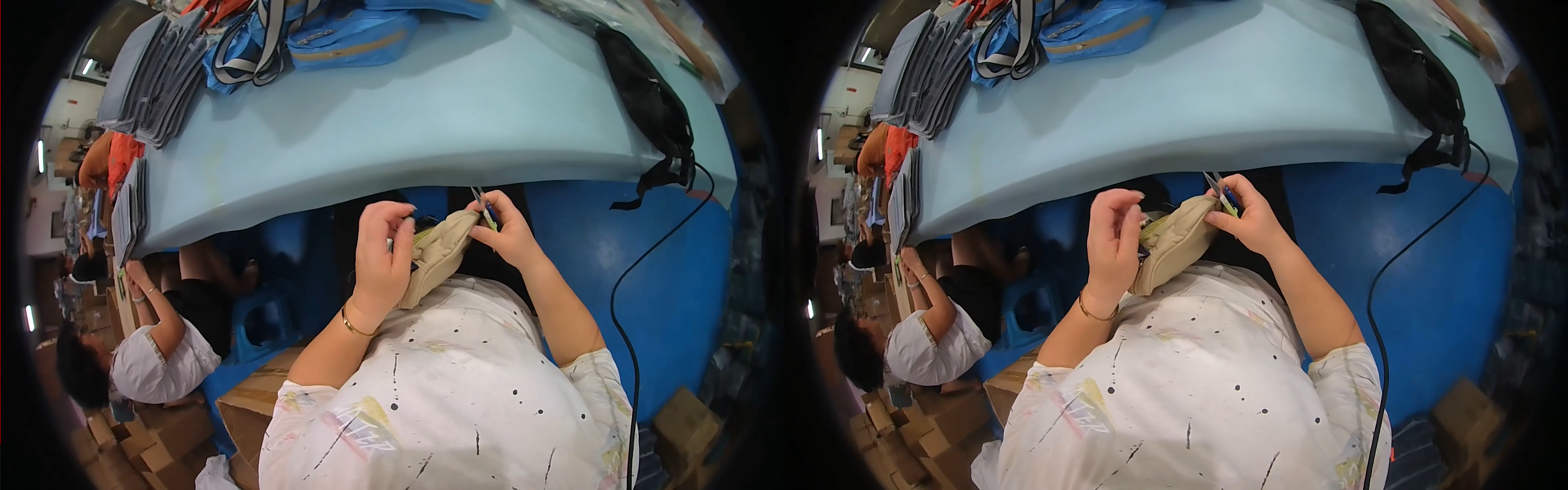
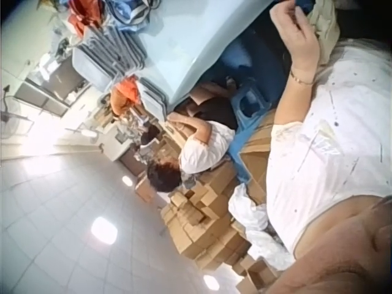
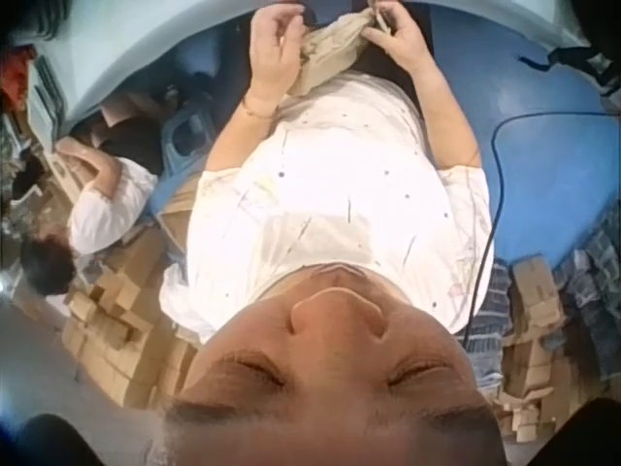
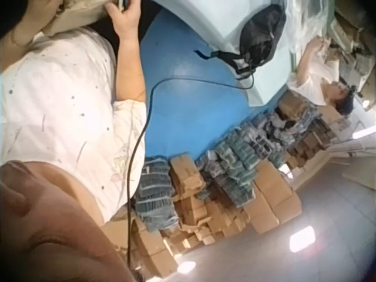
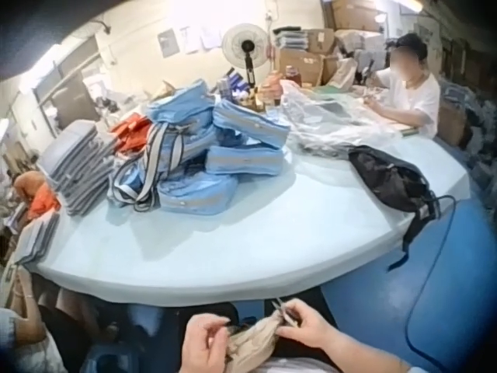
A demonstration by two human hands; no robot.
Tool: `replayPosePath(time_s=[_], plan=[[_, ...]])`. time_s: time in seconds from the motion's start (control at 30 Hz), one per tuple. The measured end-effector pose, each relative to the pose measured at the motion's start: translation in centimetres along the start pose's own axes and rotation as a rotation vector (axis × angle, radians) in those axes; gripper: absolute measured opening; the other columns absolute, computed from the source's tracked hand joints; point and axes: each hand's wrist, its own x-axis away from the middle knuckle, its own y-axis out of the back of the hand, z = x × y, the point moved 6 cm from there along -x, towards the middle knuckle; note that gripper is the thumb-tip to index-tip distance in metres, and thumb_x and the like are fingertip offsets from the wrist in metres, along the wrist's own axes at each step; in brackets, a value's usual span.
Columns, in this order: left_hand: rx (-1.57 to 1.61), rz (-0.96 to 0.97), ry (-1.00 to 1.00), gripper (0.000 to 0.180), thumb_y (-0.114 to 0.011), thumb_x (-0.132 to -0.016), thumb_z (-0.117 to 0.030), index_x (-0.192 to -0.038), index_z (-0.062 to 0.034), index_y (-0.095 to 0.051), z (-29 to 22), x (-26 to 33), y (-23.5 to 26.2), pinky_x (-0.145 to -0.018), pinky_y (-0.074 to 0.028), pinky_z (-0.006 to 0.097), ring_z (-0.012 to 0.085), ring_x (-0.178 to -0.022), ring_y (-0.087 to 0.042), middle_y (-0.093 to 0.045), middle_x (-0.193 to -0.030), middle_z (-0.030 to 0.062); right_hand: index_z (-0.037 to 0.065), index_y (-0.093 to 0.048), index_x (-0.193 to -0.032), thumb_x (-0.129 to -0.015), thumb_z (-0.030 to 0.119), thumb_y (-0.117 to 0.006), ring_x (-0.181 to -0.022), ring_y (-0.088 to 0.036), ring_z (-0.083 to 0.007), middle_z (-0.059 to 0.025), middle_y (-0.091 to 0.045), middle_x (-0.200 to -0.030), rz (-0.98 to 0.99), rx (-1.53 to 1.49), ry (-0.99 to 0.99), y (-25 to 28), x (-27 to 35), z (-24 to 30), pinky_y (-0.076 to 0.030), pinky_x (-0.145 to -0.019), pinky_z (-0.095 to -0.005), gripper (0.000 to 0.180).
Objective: Checking, trimming, and packaging small pouches/bags in a manufacturing workshop.
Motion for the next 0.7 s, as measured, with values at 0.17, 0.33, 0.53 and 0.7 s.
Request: replayPosePath(time_s=[0.17,0.33,0.53,0.7], plan=[[-0.713,0.277,-0.292,0.045,-0.073,-0.069,-0.017,-0.109,-0.0032,-0.057,-3.7,1.7,-1.1,-0.089,-0.039,0.041,0.0326,-0.108,-0.049,-0.051,-0.117,0.015,0.008,-0.05,-0.096,-0.075,0.014,-0.076,-0.081,-0.048,-0.0067,0.0024,-0.052,-0.087,-0.095,0.065,-0.003,-0.6,0.3,0.4,-0.041,-0.074,-0.0225,0.035],[-0.729,0.125,-0.101,0.063,-0.077,-0.065,-0.017,-0.121,-0.0065,-0.05,-2.1,2.3,0.9,-0.092,-0.039,0.044,0.0351,-0.112,-0.047,-0.045,-0.126,0.0164,0.008,-0.049,-0.094,-0.073,0.015,-0.077,-0.076,-0.044,-0.0061,0.0032,-0.049,-0.081,-0.089,0.143,-0.027,-1.0,0.6,1.2,-0.039,-0.069,-0.0218,0.035],[-0.627,0.239,-0.019,0.072,-0.079,-0.063,-0.008,-0.127,-0.0069,-0.047,0.0,2.1,2.1,-0.089,-0.045,0.035,0.0295,-0.106,-0.052,-0.047,-0.122,0.0156,0.007,-0.051,-0.092,-0.073,0.015,-0.077,-0.072,-0.043,-0.0067,0.0033,-0.048,-0.078,-0.074,0.181,-0.046,-0.7,0.5,1.5,-0.039,-0.065,-0.0222,0.034],[-0.481,0.236,0.052,0.062,-0.078,-0.066,-0.006,-0.121,-0.006,-0.049,1.5,1.7,3.1,-0.084,-0.045,0.03,0.0199,-0.095,-0.052,-0.051,-0.11,0.0096,0.004,-0.056,-0.104,-0.075,0.015,-0.074,-0.068,-0.043,-0.0096,-0.0009,-0.051,-0.081,-0.271,0.568,0.27,1.9,-1.5,6.8,-0.039,-0.061,-0.0239,0.036]])
